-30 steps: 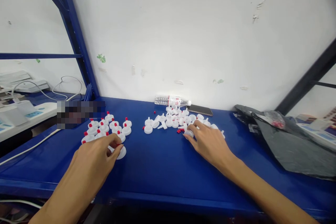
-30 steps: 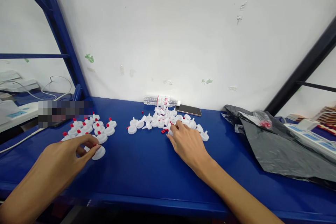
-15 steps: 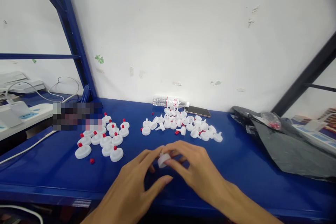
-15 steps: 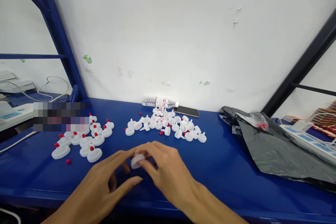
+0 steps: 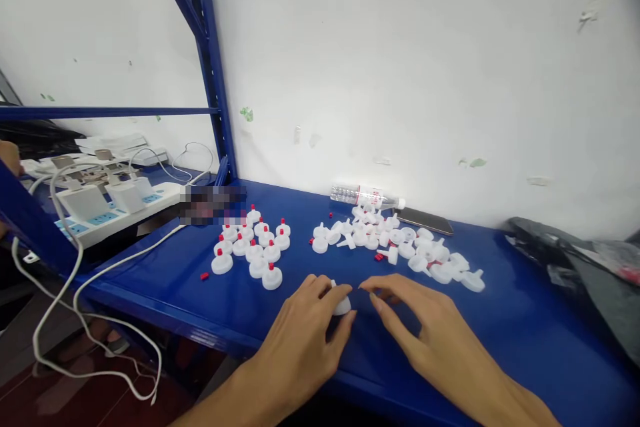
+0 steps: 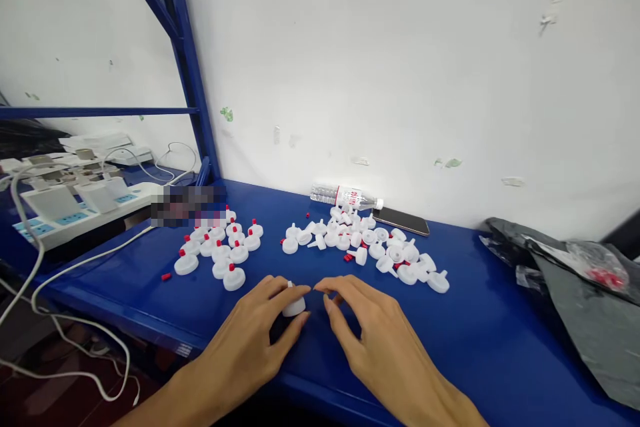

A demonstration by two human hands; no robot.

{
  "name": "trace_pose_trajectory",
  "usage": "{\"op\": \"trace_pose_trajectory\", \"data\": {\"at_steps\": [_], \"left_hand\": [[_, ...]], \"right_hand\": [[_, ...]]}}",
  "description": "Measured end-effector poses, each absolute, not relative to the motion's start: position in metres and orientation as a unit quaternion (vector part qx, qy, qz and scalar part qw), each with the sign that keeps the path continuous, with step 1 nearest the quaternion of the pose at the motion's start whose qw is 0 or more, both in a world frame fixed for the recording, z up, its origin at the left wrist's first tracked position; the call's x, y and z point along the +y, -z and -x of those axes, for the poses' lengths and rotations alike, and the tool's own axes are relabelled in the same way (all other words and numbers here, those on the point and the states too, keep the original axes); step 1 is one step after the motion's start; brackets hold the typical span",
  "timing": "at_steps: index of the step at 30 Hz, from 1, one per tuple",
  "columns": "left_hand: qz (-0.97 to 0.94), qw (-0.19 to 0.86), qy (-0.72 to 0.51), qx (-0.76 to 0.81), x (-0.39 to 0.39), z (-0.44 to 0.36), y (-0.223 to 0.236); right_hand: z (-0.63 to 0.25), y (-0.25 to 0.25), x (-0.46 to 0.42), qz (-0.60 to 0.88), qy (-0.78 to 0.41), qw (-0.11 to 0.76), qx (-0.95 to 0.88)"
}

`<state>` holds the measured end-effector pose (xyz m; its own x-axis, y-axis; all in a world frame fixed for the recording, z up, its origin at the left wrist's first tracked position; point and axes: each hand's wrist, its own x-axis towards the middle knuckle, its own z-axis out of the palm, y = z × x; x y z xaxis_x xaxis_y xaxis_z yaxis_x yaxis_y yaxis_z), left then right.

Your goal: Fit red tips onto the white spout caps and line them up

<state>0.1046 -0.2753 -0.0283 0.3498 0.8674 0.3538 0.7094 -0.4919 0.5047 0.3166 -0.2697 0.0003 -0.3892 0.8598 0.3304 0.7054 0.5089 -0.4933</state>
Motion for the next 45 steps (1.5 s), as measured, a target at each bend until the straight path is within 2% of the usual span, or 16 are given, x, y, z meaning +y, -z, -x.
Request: {"op": "trace_pose_trajectory", "data": {"at_steps": [6,12,14,18,23,30,36,45], "left_hand": [[-0.828,0.090,-0.273,0.482,-0.277,-0.109,0.026],[-0.770,-0.014,-0.388,0.506,-0.287,-0.068,0.002],[-0.735,-0.043,-0.353,0.577,-0.287,-0.032,-0.008],[-0.655,-0.056,-0.202,0.726,-0.273,0.043,-0.008],[-0.658,-0.032,-0.186,0.729,-0.249,0.089,0.008],[-0.646,-0.036,-0.231,0.727,-0.260,0.078,-0.008],[-0.655,0.033,-0.436,0.616,-0.270,0.031,-0.013],[-0.668,0.056,-0.423,0.610,-0.243,0.011,0.014]], "right_hand": [[-0.319,0.008,-0.266,0.470,-0.086,0.254,-0.841],[-0.327,0.022,-0.274,0.469,-0.044,0.243,-0.848],[-0.329,0.025,-0.278,0.462,-0.027,0.248,-0.851],[-0.330,0.029,-0.281,0.451,-0.009,0.257,-0.855],[-0.331,0.031,-0.280,0.451,-0.012,0.254,-0.855],[-0.331,0.031,-0.280,0.453,-0.024,0.255,-0.854],[-0.331,0.032,-0.280,0.463,-0.033,0.254,-0.849],[-0.330,0.029,-0.280,0.450,-0.035,0.270,-0.851]]}}
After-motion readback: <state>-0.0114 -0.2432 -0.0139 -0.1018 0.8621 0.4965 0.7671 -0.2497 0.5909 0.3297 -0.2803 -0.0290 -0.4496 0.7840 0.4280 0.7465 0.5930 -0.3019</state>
